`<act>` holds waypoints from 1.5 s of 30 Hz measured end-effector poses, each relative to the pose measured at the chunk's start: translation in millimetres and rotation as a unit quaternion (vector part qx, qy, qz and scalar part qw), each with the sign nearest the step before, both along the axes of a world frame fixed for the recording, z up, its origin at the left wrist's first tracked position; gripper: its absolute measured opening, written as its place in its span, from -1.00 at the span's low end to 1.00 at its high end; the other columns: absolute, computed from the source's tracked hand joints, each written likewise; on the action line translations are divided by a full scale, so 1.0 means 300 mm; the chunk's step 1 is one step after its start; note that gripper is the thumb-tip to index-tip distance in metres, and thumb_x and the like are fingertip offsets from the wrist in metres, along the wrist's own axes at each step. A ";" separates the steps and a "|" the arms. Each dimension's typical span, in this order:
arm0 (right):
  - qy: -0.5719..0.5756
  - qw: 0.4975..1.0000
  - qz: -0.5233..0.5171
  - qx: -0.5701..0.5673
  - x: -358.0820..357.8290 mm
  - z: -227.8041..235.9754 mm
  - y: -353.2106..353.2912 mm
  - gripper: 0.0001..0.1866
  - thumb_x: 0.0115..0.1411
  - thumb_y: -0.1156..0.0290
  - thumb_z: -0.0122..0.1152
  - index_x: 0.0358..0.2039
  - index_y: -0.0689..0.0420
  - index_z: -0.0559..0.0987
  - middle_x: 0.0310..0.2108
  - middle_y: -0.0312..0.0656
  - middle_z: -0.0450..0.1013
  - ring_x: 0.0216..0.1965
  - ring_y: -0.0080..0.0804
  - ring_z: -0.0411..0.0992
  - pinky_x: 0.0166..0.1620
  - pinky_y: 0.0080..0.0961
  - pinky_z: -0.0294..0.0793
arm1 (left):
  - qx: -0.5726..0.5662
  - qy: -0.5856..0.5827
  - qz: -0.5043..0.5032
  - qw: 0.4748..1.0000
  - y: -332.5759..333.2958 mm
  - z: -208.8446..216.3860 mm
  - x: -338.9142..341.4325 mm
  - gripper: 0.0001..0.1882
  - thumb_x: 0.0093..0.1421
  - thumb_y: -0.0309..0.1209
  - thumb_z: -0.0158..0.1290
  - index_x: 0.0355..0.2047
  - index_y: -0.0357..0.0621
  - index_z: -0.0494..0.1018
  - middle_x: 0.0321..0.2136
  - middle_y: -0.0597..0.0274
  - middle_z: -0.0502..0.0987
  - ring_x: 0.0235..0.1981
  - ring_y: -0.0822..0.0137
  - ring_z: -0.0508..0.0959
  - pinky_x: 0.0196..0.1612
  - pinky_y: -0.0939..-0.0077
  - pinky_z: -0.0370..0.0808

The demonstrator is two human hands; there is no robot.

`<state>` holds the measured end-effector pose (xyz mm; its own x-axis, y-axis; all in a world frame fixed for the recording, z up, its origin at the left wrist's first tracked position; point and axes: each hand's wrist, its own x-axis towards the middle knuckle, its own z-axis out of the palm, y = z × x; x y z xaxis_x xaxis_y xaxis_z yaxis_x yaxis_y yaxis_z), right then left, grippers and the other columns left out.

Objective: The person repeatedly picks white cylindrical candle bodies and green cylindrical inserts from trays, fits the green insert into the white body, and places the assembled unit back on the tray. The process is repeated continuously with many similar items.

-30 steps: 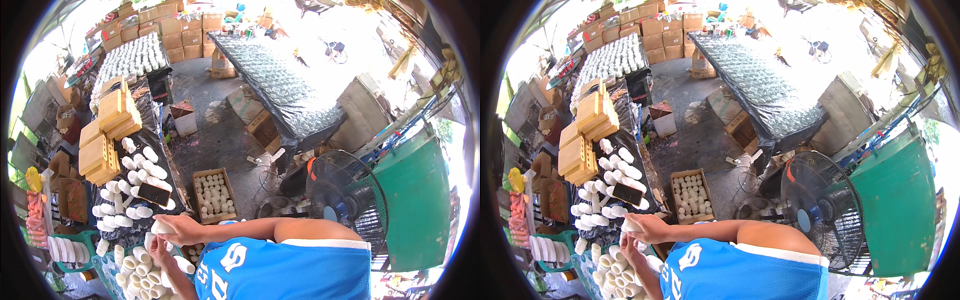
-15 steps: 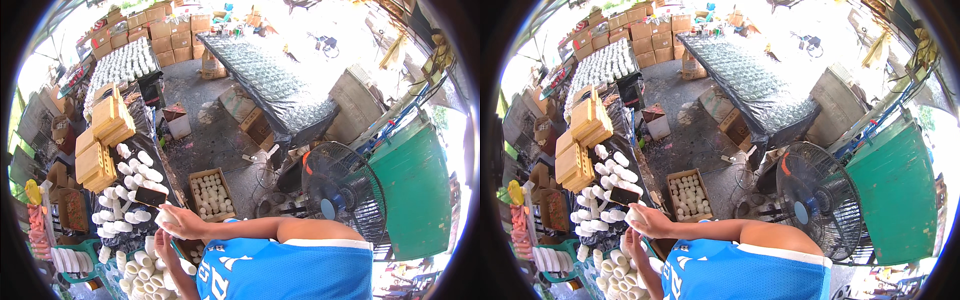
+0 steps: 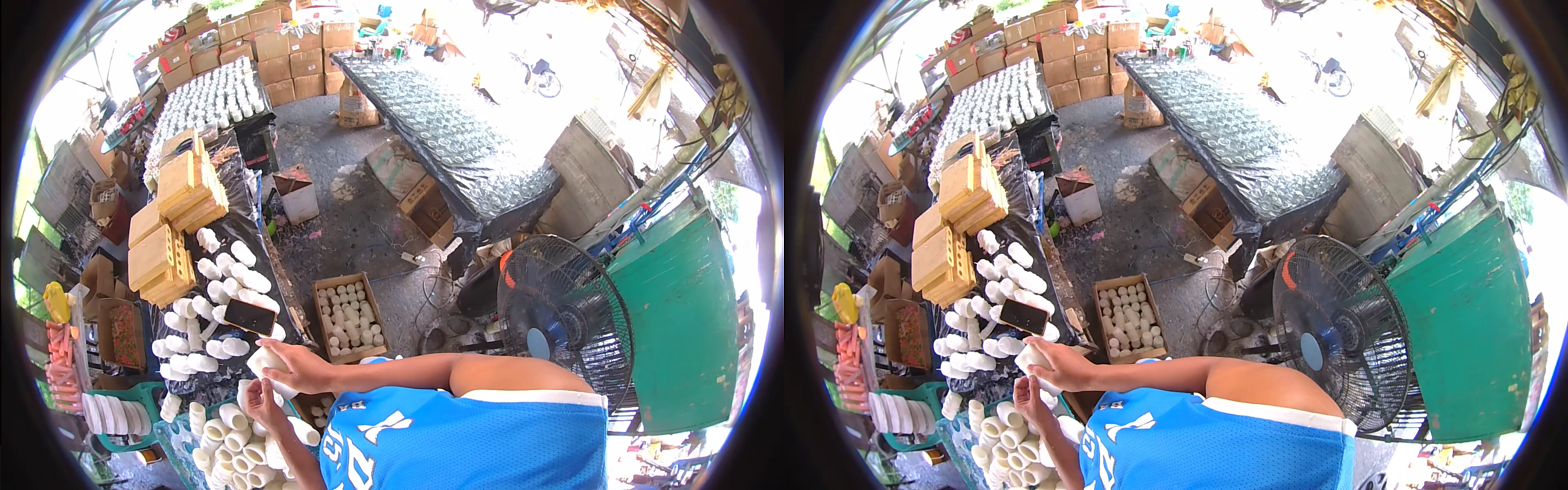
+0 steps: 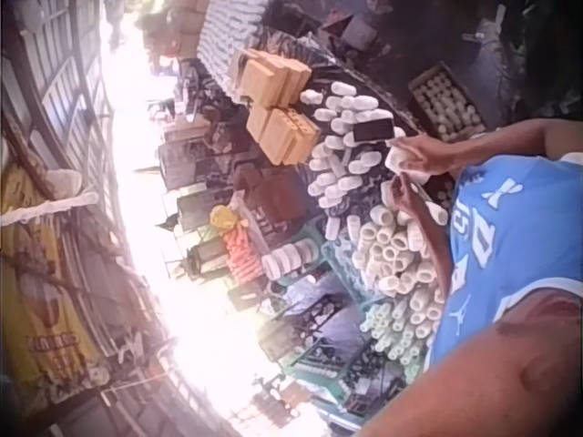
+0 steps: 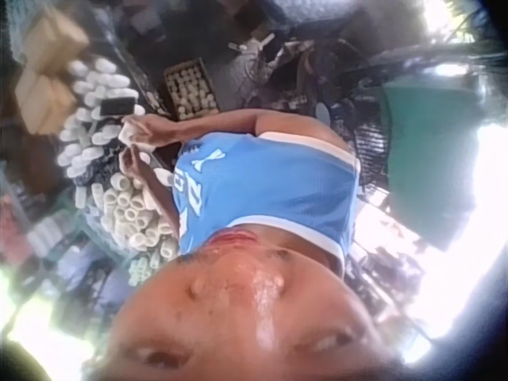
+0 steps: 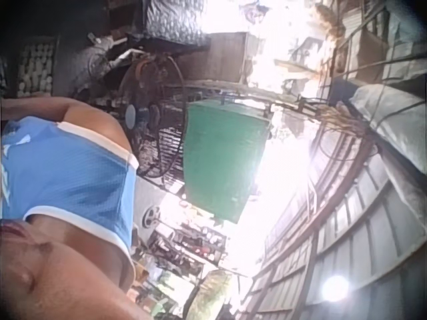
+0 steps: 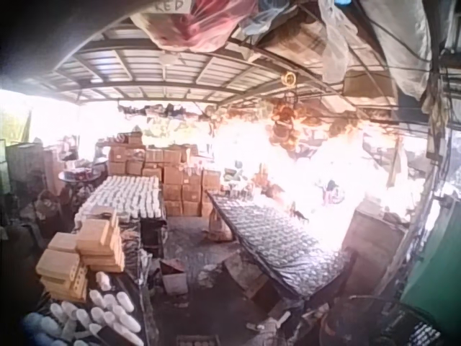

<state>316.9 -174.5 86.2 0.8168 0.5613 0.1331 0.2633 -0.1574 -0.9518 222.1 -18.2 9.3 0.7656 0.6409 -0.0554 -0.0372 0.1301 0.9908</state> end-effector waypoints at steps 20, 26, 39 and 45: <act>0.246 0.938 0.240 0.035 -0.147 -0.117 0.327 -0.40 0.48 0.25 0.25 0.40 0.22 0.33 0.10 -0.05 0.51 0.05 -0.38 0.52 0.09 -0.45 0.56 | -0.069 -0.027 0.164 0.984 0.029 0.085 -0.329 -0.90 0.50 -0.42 0.05 -0.23 -0.10 0.43 -0.35 0.51 0.40 -0.26 0.63 0.35 -0.15 0.62 0.33; 0.186 0.886 0.417 -0.083 -0.261 -0.178 0.470 -0.25 0.29 0.25 0.47 0.31 0.38 0.31 0.16 0.12 0.47 0.14 -0.20 0.51 0.18 -0.32 0.52 | -0.139 -0.002 0.331 0.933 -0.004 -0.030 -0.601 -0.81 0.47 -0.35 0.14 -0.22 -0.22 0.59 -0.36 0.34 0.62 -0.29 0.52 0.57 -0.11 0.57 0.52; -0.076 0.855 0.465 -0.218 -0.240 -0.530 0.769 -0.38 0.24 0.25 0.40 0.20 0.37 0.52 0.15 0.24 0.53 0.20 0.18 0.48 0.29 -0.15 0.45 | -0.114 0.159 0.564 0.802 -0.234 -0.041 -1.059 -0.75 0.47 -0.37 0.12 -0.03 -0.30 0.65 -0.24 0.24 0.72 -0.22 0.53 0.60 -0.12 0.59 0.51; -0.160 0.817 0.462 -0.307 -0.244 -0.413 0.707 -0.69 0.32 0.29 0.36 -0.08 0.27 0.63 -0.04 0.14 0.61 -0.02 0.04 0.58 0.04 -0.11 0.54 | 0.166 0.335 0.514 0.772 -0.205 -0.072 -1.089 -0.57 0.27 -0.44 0.23 0.14 -0.24 0.55 0.09 0.00 0.63 0.06 0.09 0.63 0.18 0.16 0.52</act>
<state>243.7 37.6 -37.7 -0.0138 0.9595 -0.2812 0.7587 -0.1731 -0.6280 -104.7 -79.6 -12.4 -0.2864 0.9547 0.0803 0.5844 0.1077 0.8043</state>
